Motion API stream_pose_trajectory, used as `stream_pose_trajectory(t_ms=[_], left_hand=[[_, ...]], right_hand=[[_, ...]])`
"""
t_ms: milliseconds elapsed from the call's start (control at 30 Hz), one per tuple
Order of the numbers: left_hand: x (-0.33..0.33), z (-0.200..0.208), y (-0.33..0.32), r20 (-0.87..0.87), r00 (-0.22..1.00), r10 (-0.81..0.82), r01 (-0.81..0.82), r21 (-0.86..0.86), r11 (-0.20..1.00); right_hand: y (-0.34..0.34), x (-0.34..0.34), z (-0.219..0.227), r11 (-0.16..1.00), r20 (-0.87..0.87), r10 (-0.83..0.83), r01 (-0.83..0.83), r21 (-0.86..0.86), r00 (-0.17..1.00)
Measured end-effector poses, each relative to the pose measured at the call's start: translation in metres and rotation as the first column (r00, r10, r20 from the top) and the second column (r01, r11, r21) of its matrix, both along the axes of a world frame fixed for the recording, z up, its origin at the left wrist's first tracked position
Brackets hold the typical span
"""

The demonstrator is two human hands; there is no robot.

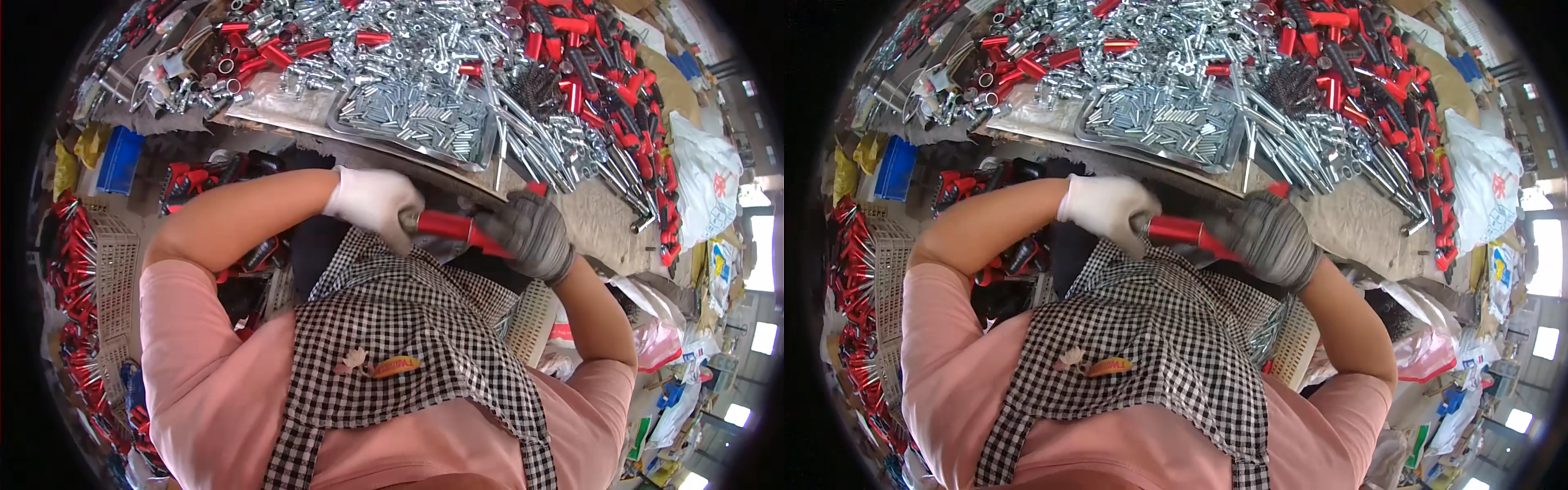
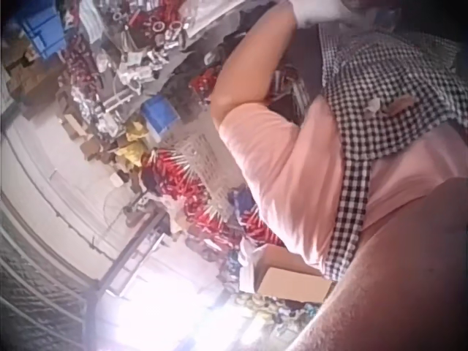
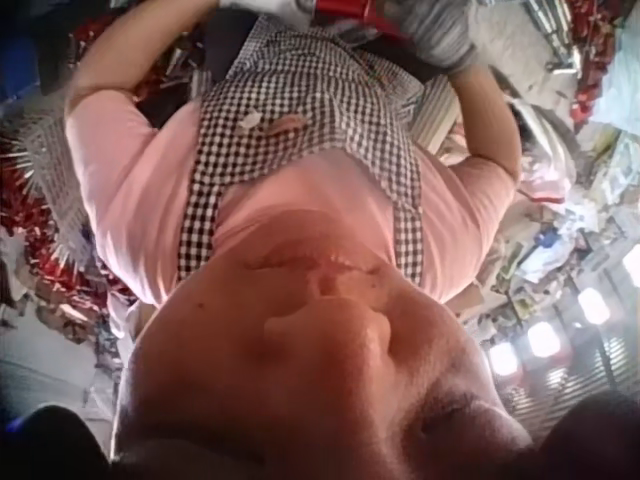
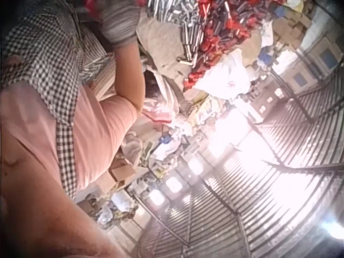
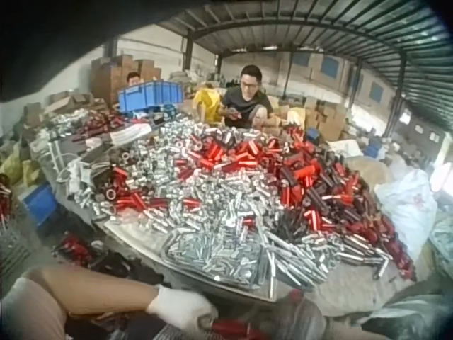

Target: Assembling metal rods into red plastic handles at a manual workstation.

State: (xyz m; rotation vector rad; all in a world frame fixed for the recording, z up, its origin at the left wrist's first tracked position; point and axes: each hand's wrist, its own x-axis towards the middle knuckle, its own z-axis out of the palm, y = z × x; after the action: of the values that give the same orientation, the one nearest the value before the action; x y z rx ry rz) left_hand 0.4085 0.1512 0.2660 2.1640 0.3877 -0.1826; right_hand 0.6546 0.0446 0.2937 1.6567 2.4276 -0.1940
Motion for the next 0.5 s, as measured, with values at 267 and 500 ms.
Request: stream_pose_trajectory(t_ms=[267,500], left_hand=[[-0.003,0.017,-0.027,-0.159,0.95,0.268,-0.139,0.555,0.82],[-0.021,0.01,-0.009,0.384,0.903,0.192,-0.43,0.816,0.387]], right_hand=[[-0.023,-0.002,-0.043,0.852,-0.828,-0.493,-0.042,-0.521,0.265],[-0.014,-0.019,-0.013,0.697,-0.717,-0.697,-0.246,-0.674,-0.01]])
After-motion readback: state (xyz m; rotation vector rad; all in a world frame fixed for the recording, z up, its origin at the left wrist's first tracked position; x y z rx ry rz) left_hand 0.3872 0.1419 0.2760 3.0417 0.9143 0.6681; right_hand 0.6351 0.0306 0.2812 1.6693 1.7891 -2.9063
